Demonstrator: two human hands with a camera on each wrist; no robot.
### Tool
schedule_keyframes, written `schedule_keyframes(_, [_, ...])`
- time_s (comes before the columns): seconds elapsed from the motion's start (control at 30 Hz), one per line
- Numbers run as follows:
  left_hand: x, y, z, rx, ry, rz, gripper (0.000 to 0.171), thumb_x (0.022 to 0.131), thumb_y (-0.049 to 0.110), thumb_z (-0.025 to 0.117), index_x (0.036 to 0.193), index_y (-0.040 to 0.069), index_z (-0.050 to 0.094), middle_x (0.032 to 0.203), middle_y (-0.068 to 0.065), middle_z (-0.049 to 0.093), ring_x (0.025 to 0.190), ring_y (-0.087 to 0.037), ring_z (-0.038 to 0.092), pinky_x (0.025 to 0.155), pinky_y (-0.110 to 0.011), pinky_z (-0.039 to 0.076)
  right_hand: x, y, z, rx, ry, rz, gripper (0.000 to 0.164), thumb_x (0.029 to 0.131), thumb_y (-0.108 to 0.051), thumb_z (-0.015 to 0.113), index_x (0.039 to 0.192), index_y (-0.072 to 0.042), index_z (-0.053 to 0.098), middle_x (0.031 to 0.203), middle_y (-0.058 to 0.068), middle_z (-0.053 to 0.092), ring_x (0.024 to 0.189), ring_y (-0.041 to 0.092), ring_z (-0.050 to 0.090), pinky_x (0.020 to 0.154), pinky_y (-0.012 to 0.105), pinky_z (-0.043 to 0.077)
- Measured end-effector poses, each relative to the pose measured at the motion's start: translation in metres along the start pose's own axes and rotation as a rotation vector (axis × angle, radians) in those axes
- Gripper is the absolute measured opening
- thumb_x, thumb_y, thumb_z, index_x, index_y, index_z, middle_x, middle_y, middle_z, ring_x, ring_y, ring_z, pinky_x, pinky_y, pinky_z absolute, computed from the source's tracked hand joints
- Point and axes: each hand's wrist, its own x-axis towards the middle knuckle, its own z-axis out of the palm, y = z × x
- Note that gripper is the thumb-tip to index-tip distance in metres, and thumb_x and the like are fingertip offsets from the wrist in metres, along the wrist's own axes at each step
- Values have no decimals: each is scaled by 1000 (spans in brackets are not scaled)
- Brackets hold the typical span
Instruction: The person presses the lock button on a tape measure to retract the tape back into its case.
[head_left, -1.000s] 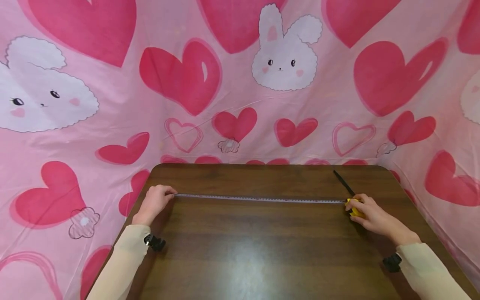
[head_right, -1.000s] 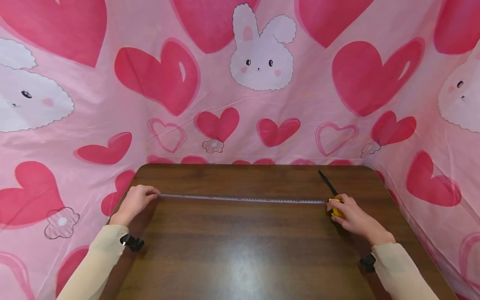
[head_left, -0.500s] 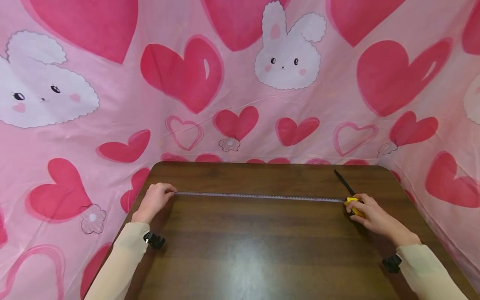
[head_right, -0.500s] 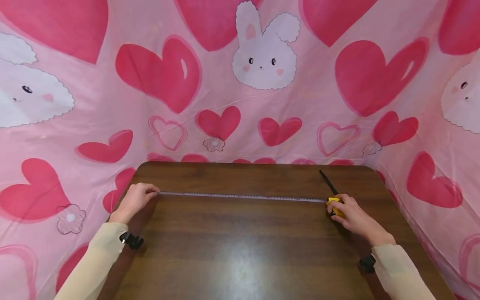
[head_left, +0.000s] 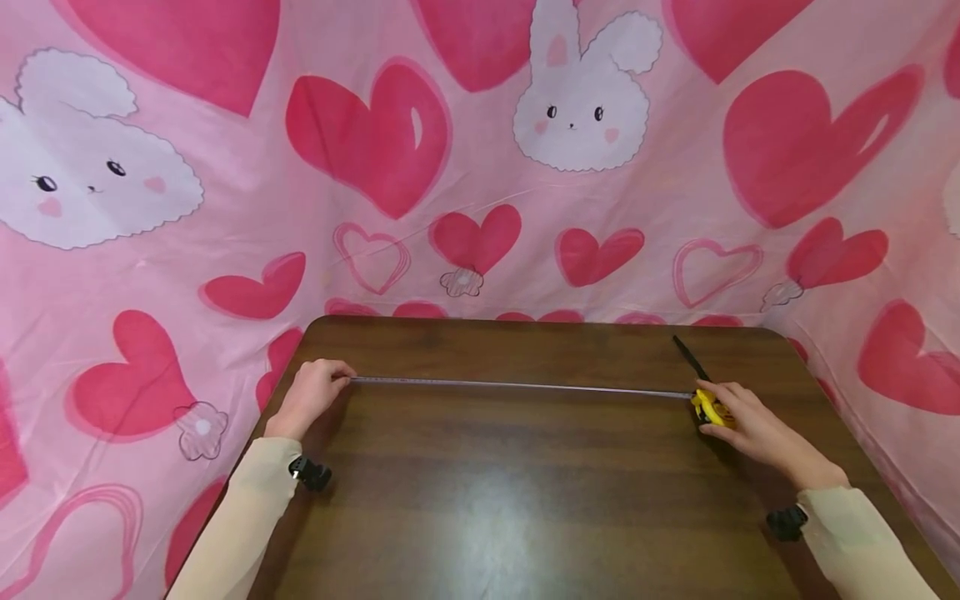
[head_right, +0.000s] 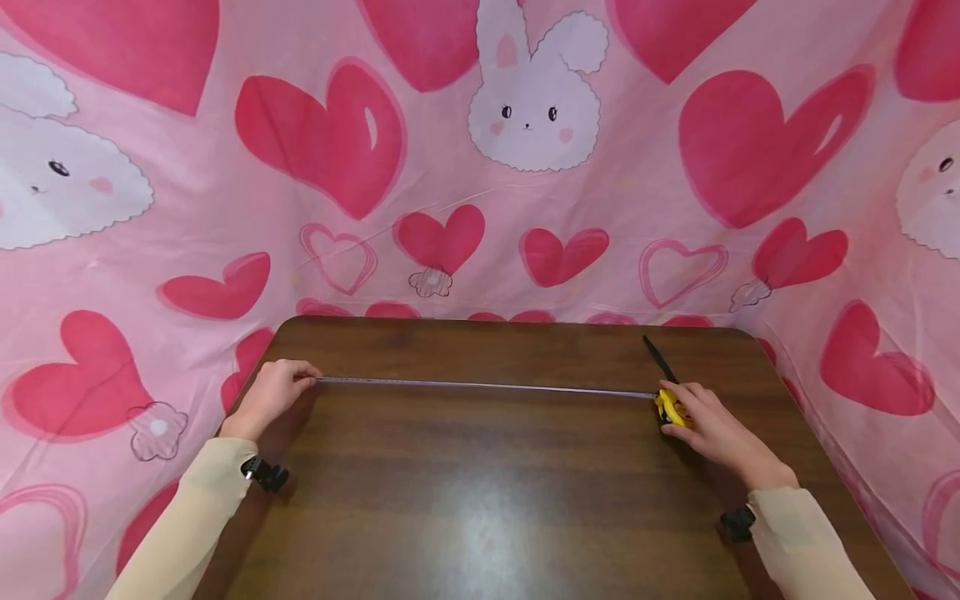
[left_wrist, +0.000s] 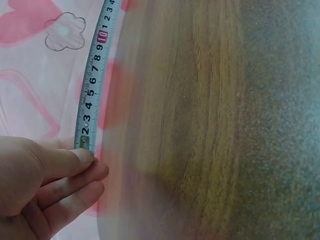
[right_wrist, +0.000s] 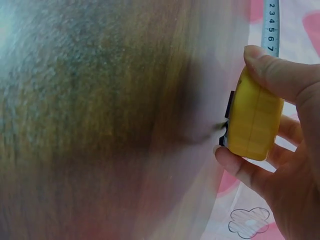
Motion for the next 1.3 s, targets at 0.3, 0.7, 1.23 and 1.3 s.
schedule_keyframes(0.3, [-1, 4, -2, -13, -1, 24, 10, 93, 0, 74, 99, 4, 80, 98, -15, 78, 92, -34, 71, 88, -57, 57, 1, -4, -4, -2, -19, 4, 65, 80, -15, 90, 136, -1, 59, 119, 16, 62, 103, 32, 58, 85, 27, 47])
schedule_keyframes(0.7, [-3, 4, -1, -24, -15, 18, 10, 94, 3, 75, 101, 7, 81, 100, -13, 78, 94, -34, 70, 91, -56, 56, 2, -9, -8, -15, -16, 10, 64, 79, -16, 91, 134, -2, 61, 117, 13, 62, 102, 30, 58, 83, 35, 50])
schedule_keyframes(1.23, [-6, 7, -2, 4, -25, 26, 10, 94, 7, 76, 102, 10, 81, 100, -12, 78, 91, -31, 70, 87, -56, 56, 7, -21, -13, -9, -21, 12, 63, 80, -18, 91, 134, -2, 62, 118, 14, 62, 104, 32, 58, 87, 43, 52])
schedule_keyframes(1.3, [-7, 7, -2, -3, -30, 19, 11, 94, 7, 76, 103, 10, 81, 101, -12, 78, 92, -31, 70, 88, -56, 56, 7, -22, -13, -8, -28, 19, 63, 80, -18, 90, 134, -2, 62, 119, 15, 62, 105, 33, 58, 86, 48, 52])
